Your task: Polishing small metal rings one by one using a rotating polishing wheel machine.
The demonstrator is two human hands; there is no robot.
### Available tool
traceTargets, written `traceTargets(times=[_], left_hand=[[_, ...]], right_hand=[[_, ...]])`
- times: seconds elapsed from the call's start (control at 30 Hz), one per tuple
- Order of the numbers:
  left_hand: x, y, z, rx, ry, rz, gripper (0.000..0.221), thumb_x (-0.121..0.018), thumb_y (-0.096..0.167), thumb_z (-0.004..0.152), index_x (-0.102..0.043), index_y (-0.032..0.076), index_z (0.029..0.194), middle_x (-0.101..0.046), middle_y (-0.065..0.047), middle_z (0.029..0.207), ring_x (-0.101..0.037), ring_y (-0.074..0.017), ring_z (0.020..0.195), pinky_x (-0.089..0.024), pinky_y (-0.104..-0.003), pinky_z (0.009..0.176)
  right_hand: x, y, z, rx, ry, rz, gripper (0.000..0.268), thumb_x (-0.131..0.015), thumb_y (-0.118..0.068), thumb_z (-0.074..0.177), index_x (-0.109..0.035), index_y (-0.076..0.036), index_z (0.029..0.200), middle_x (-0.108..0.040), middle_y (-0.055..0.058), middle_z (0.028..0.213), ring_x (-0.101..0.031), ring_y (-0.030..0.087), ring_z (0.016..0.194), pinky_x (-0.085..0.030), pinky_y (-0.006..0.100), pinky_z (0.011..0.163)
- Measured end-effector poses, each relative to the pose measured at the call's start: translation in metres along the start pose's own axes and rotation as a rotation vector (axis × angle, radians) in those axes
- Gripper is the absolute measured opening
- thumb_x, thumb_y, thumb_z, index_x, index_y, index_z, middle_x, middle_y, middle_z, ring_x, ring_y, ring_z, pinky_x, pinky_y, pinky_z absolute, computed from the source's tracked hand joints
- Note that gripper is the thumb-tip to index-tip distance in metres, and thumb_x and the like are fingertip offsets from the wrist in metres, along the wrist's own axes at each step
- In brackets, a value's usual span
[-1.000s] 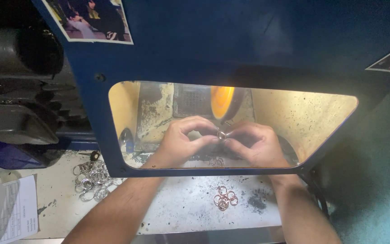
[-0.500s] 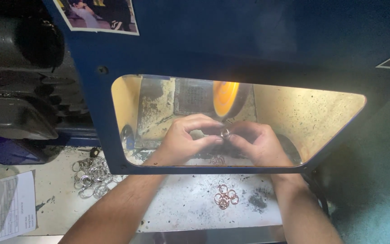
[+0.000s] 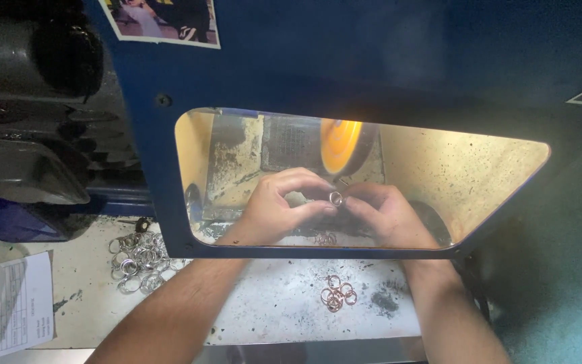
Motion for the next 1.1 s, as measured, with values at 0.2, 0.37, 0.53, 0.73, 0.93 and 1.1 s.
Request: traceTargets(times=[0.2, 0.37, 0.53, 0.73, 0.93, 1.1], left_hand=[[0.0, 0.001, -0.001, -0.019, 0.004, 0.012, 0.024, -0.083, 0.021, 0.085, -0.077, 0.016, 0.108, -0.078, -0.003, 0.099, -0.074, -0.0197, 0.092, -0.058, -0.038, 0.086], [0.0, 0.003, 0.001, -0.056, -0.011, -0.006, 0.025, -0.083, 0.019, 0.085, -0.076, 0.015, 0.108, -0.077, -0.003, 0.101, -0.073, -0.0197, 0.093, -0.059, -0.038, 0.086], [0.0, 0.007, 0.001, -0.099, -0.018, 0.007, 0.025, -0.085, 0.018, 0.084, -0.075, 0.014, 0.106, -0.076, -0.003, 0.1, -0.073, -0.0197, 0.092, -0.059, -0.037, 0.085], [0.001, 0.007, 0.001, -0.085, -0.022, 0.016, 0.024, -0.084, 0.018, 0.084, -0.074, 0.014, 0.106, -0.075, -0.004, 0.101, -0.072, -0.0202, 0.093, -0.059, -0.038, 0.085], [0.001, 0.0, 0.0, -0.061, -0.004, 0.035, 0.021, -0.083, 0.014, 0.084, -0.074, 0.012, 0.103, -0.076, -0.004, 0.101, -0.072, -0.0207, 0.093, -0.058, -0.038, 0.085], [0.0, 0.002, 0.002, 0.031, 0.004, 0.028, 0.018, -0.078, 0.015, 0.089, -0.076, 0.009, 0.106, -0.078, -0.01, 0.095, -0.076, -0.0272, 0.089, -0.06, -0.042, 0.081]], right_hand=[[-0.003, -0.014, -0.003, 0.009, -0.018, -0.054, 0.049, -0.064, -0.046, 0.093, -0.076, -0.006, 0.12, -0.079, 0.019, 0.115, -0.07, 0.034, 0.122, -0.05, 0.055, 0.108], [-0.002, -0.016, -0.003, 0.021, -0.037, -0.083, 0.055, -0.061, -0.051, 0.093, -0.075, -0.005, 0.121, -0.079, 0.022, 0.115, -0.07, 0.036, 0.121, -0.052, 0.055, 0.105], [-0.002, -0.017, -0.005, 0.006, -0.025, -0.095, 0.056, -0.061, -0.049, 0.093, -0.074, -0.003, 0.122, -0.078, 0.024, 0.116, -0.07, 0.037, 0.121, -0.053, 0.056, 0.105], [-0.001, -0.016, -0.004, 0.044, -0.019, -0.039, 0.054, -0.063, -0.045, 0.092, -0.074, -0.001, 0.121, -0.078, 0.027, 0.113, -0.07, 0.042, 0.12, -0.053, 0.059, 0.102], [0.009, 0.016, 0.014, 0.231, 0.064, 0.023, 0.04, -0.07, -0.039, 0.092, -0.076, -0.004, 0.111, -0.08, 0.02, 0.101, -0.075, 0.037, 0.107, -0.058, 0.057, 0.093], [0.008, 0.006, 0.007, 0.525, 0.26, -0.069, 0.017, -0.073, -0.021, 0.092, -0.075, -0.007, 0.103, -0.078, 0.012, 0.089, -0.078, 0.028, 0.092, -0.063, 0.052, 0.081]])
Point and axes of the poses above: each hand's wrist, its own z-axis towards the middle knuckle, its own x-axis out of the back of the hand, y = z × x, the point moved 2 cm from there along z, towards the middle knuckle
